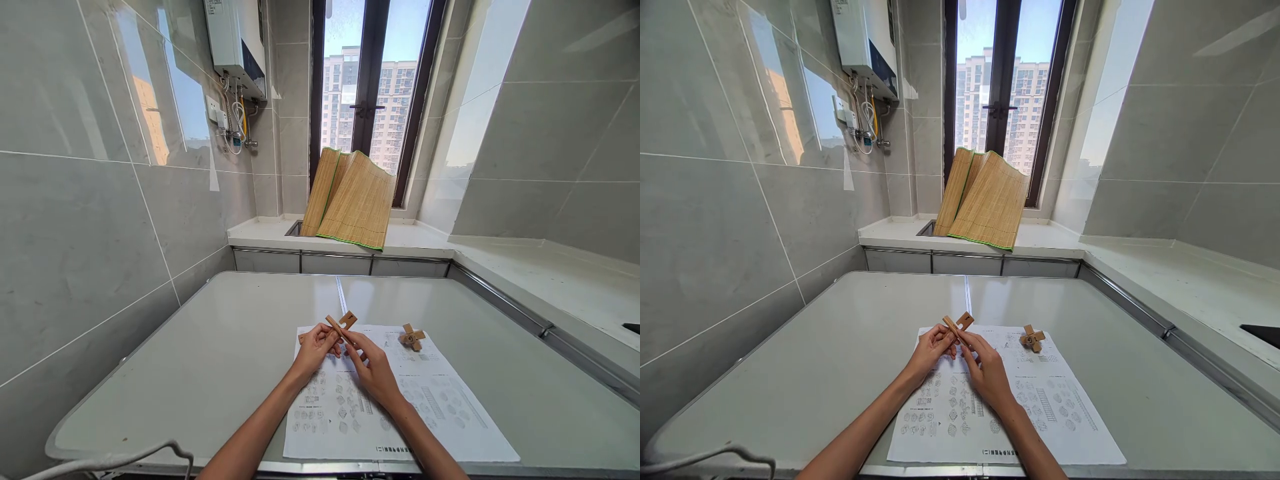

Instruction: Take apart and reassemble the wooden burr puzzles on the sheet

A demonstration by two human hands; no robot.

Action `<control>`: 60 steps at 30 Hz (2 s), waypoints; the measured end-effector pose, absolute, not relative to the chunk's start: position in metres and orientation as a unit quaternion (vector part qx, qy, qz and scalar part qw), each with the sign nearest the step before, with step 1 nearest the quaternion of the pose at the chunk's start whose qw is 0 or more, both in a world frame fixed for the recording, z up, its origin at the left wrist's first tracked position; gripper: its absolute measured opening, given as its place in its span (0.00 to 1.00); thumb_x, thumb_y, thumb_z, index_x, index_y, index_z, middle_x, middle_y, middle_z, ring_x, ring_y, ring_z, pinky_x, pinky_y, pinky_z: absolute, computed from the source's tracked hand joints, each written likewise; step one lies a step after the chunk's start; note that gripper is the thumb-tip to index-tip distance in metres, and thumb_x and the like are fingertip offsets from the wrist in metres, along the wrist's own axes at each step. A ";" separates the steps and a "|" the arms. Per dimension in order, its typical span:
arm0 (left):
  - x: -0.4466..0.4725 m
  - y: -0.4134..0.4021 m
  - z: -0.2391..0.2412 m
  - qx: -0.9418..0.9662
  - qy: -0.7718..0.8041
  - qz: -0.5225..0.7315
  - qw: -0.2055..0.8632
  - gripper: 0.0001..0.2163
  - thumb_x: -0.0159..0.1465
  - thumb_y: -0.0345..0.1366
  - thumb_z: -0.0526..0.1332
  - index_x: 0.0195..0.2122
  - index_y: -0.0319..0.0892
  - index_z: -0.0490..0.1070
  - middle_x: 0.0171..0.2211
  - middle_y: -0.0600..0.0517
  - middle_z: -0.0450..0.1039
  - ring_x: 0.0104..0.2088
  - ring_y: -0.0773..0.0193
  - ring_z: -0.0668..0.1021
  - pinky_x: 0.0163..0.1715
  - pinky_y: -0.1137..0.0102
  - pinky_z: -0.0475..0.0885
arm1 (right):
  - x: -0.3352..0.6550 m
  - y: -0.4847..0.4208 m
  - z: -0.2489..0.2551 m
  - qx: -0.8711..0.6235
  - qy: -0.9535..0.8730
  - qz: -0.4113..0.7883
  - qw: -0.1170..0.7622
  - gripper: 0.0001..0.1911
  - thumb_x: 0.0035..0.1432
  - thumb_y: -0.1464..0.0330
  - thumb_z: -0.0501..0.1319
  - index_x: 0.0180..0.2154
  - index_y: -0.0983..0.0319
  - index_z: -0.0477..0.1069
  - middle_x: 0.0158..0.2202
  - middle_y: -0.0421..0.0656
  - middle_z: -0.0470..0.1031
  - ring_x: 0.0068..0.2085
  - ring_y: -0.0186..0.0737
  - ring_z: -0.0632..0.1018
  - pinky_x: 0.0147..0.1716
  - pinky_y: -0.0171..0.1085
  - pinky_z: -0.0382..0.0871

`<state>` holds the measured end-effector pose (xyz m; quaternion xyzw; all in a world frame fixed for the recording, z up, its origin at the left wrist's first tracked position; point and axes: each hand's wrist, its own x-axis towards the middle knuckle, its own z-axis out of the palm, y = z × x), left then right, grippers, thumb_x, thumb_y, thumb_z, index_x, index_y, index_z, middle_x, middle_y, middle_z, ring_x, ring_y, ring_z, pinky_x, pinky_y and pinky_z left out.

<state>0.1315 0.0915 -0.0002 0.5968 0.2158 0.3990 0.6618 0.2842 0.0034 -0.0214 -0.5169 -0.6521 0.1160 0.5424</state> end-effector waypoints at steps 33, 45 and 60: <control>0.125 0.104 0.002 0.633 0.265 0.356 0.634 0.22 0.55 0.51 0.73 0.39 0.35 0.78 0.34 0.42 0.83 0.32 0.55 0.85 0.38 0.62 0.81 | 0.285 0.003 -0.019 -0.486 -0.636 0.196 0.567 0.20 0.71 0.61 0.50 0.60 0.54 0.69 0.52 0.47 0.77 0.24 0.35 0.80 0.32 0.39 0.77; 0.128 0.105 0.000 0.625 0.265 0.349 0.646 0.23 0.56 0.52 0.72 0.41 0.35 0.78 0.37 0.41 0.83 0.35 0.55 0.85 0.40 0.62 0.80 | 0.283 0.003 -0.020 -0.498 -0.622 0.206 0.569 0.19 0.71 0.60 0.51 0.58 0.54 0.70 0.52 0.47 0.77 0.26 0.35 0.80 0.34 0.40 0.78; 0.124 0.104 -0.003 0.622 0.252 0.344 0.657 0.22 0.56 0.52 0.72 0.42 0.37 0.77 0.39 0.41 0.83 0.37 0.55 0.85 0.44 0.61 0.79 | 0.283 0.004 -0.020 -0.514 -0.628 0.193 0.552 0.21 0.70 0.58 0.52 0.60 0.54 0.70 0.53 0.47 0.77 0.26 0.37 0.81 0.29 0.38 0.78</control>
